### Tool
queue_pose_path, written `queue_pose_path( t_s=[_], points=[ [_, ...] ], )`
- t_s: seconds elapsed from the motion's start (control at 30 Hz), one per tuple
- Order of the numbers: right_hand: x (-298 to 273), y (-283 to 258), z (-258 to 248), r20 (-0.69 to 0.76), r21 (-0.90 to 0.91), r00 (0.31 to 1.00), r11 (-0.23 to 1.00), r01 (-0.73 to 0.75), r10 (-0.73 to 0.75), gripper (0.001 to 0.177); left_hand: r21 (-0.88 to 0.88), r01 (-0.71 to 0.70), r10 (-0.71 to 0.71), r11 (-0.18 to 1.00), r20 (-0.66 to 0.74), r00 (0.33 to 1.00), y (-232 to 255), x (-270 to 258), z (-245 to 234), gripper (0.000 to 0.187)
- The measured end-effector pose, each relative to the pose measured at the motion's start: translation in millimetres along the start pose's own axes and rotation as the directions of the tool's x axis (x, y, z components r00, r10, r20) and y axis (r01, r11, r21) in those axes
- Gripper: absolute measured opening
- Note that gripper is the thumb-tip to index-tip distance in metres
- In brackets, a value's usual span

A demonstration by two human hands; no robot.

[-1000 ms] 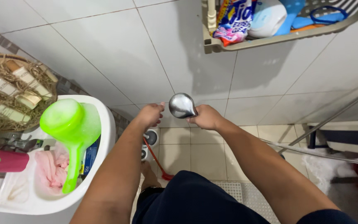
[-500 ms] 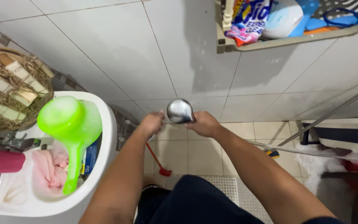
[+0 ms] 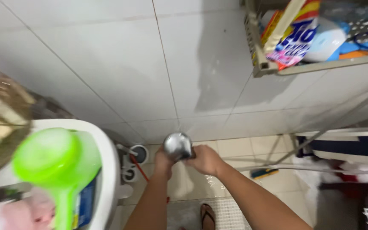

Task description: The person cleans a bathroom floor by spraying water with a handheld shower head, scrubbing tiles with a floor brush, and moving plastic floor mats to clean underneath them.

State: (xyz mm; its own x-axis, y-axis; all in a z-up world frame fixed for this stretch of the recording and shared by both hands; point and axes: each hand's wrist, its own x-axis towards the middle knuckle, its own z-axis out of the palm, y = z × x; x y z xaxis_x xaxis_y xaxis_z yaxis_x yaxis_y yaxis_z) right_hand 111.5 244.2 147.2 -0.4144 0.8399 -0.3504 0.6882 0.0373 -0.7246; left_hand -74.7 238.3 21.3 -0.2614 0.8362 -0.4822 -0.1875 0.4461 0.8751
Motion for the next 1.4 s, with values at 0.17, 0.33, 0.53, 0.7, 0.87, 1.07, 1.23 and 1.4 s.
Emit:
queue_pose_path(
  t_s=[0.17,0.33,0.53,0.7,0.87,1.07,1.23,1.4],
  points=[
    [-5,29,34,0.185,0.158,0.982,0.987,-0.004,-0.026,0.028,-0.580,0.435,-0.394,0.688,0.205,0.896,-77,44,-15,0.032],
    [19,68,77,0.181,-0.028,0.979,0.995,-0.094,0.098,0.027,-0.629,0.352,-0.300,0.693,0.192,0.934,-185,66,-29,0.035],
    [91,163,146,0.206,-0.227,0.979,0.973,0.036,0.012,0.029,-0.600,0.417,-0.276,0.683,0.317,0.907,-282,137,-51,0.035],
    [159,255,222,0.175,-0.269,0.979,0.962,-0.051,0.101,0.031,0.267,0.529,-0.450,0.806,-0.305,0.839,-443,241,-117,0.044],
    [196,324,276,0.224,-0.292,0.963,0.953,-0.080,0.150,0.031,0.546,0.571,-0.056,0.613,-0.690,0.721,-573,296,-209,0.089],
    [205,349,294,0.223,-0.273,0.956,0.953,-0.128,0.192,0.033,0.393,0.456,-0.129,0.799,-0.628,0.767,-597,284,-233,0.059],
    [185,302,273,0.204,-0.198,0.962,0.970,-0.139,0.180,0.031,0.570,0.419,0.141,0.707,-0.694,0.706,-564,227,-191,0.031],
    [157,239,228,0.240,-0.200,0.955,0.971,-0.127,0.174,0.038,0.493,0.278,0.207,0.824,-0.720,0.663,-431,157,-144,0.033]
  ],
)
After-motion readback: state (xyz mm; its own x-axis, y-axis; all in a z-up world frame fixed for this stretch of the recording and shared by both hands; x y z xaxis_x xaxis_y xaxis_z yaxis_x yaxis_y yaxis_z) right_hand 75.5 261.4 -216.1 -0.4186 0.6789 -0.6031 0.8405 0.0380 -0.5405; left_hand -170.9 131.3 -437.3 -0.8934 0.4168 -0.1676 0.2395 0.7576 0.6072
